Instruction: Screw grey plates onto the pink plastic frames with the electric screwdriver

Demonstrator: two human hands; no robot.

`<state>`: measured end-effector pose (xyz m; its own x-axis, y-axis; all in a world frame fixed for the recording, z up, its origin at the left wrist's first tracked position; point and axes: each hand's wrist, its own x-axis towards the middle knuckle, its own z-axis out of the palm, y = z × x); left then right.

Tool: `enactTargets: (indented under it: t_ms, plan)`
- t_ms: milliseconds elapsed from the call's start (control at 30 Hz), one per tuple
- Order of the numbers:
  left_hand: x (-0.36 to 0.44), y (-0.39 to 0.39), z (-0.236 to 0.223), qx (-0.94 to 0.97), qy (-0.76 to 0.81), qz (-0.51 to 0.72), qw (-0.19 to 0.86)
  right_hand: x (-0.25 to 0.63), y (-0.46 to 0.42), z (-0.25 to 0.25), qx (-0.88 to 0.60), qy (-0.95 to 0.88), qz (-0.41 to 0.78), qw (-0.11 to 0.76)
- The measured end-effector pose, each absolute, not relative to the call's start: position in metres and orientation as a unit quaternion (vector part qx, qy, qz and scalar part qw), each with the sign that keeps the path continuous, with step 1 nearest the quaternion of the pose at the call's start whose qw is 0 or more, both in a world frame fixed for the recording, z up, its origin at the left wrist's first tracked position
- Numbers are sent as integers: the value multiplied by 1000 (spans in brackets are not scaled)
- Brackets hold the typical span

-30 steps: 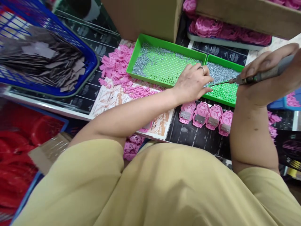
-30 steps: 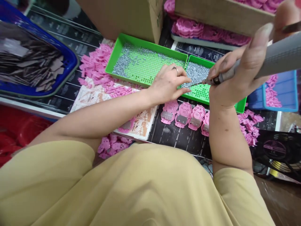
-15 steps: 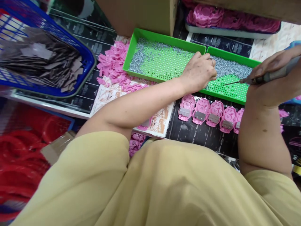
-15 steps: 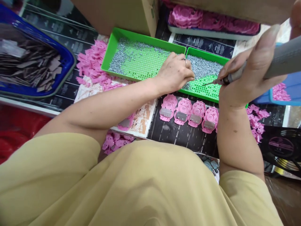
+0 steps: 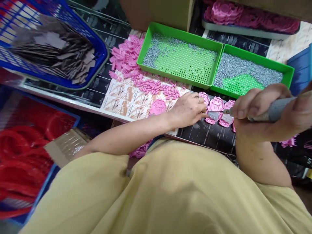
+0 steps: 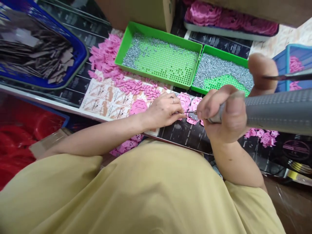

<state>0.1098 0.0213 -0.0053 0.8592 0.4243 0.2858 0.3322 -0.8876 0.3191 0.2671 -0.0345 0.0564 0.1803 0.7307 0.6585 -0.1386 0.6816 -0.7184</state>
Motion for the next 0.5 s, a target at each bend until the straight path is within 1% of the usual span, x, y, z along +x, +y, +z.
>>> enactTargets:
  t_ms: [267,433,500]
  plan:
    - [107,17,-3,956,186,196,117,259,-43,61,-316,-580,286,694]
    - [108,14,-4,956,192,187,118,247,-46,58,-314,-554,264,724]
    - [109,13,-4,957,198,177,116,242,-46,56,-322,-539,278,727]
